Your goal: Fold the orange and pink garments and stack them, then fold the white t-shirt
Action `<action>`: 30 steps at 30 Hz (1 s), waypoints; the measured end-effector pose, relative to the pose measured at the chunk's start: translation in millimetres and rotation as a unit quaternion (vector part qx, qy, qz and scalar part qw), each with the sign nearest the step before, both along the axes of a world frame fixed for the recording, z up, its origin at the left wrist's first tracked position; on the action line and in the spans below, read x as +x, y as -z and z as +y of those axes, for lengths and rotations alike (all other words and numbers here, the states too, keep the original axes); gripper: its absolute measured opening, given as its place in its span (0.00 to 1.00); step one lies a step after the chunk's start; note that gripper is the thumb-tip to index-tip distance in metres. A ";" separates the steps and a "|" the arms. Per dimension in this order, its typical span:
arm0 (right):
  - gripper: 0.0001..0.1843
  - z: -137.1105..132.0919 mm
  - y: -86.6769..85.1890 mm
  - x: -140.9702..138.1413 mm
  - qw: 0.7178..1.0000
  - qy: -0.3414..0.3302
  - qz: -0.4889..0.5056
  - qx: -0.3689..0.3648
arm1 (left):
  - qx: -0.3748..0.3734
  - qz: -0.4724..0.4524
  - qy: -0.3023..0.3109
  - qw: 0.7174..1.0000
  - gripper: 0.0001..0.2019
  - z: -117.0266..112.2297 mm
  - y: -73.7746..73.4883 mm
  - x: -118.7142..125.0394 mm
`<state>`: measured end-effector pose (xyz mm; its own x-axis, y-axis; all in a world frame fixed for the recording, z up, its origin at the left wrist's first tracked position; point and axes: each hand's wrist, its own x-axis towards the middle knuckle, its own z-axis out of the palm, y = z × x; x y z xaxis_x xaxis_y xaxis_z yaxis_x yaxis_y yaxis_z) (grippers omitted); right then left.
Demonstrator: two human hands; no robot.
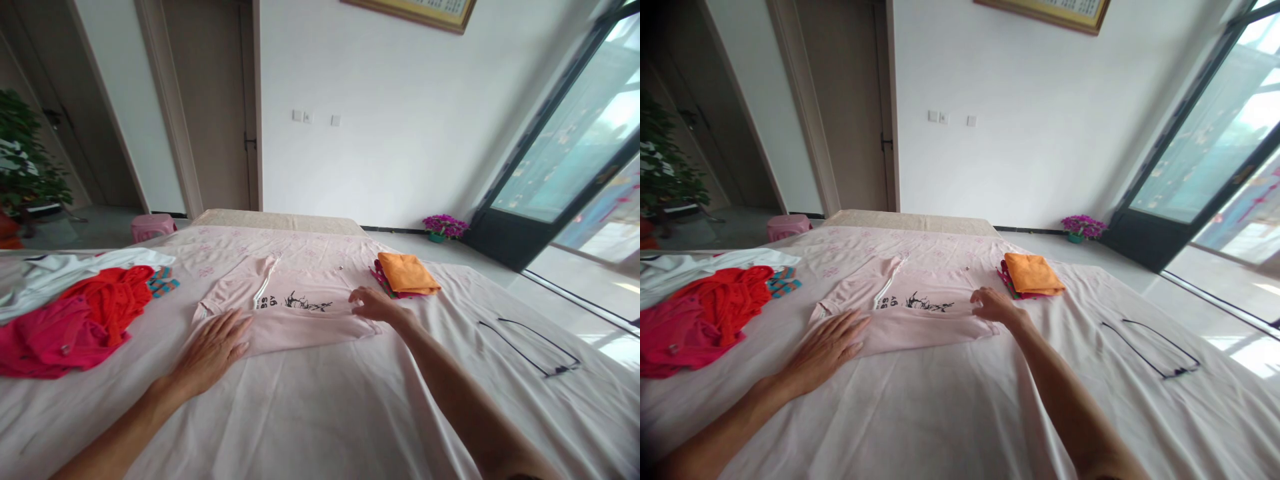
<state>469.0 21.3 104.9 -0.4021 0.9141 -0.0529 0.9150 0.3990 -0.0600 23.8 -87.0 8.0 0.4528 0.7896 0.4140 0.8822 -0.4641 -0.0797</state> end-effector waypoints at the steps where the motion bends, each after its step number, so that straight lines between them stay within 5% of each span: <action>1: 0.15 -1.0 1.2 0.2 1.000 -0.017 -0.004 -0.011 | -0.002 0.002 -0.002 1.000 0.27 0.2 0.4 -0.1; 8: 0.13 0.4 1.6 -1.3 0.996 0.047 -0.031 0.068 | -0.002 -0.004 -0.005 1.000 0.26 -1.5 -1.6 1.2; 14: 0.14 -2.8 0.6 0.2 0.999 -0.031 -0.001 -0.012 | -0.010 -0.002 -0.012 1.000 0.26 -1.8 -1.6 1.4; 22: 0.11 -6.0 3.9 -11.4 0.996 0.022 -0.038 0.083 | -0.016 -0.001 -0.018 1.000 0.26 -3.1 -4.2 2.0; 30: 0.16 -3.7 16.9 -19.3 0.993 0.048 -0.052 0.090 | 0.000 -0.018 -0.014 1.000 0.26 -2.9 -4.0 1.8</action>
<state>449.7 17.5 88.0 -0.3129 0.9466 0.0784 0.9471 0.3047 0.1010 25.6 -89.9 12.0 0.4159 0.8017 0.4293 0.8970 -0.4394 -0.0485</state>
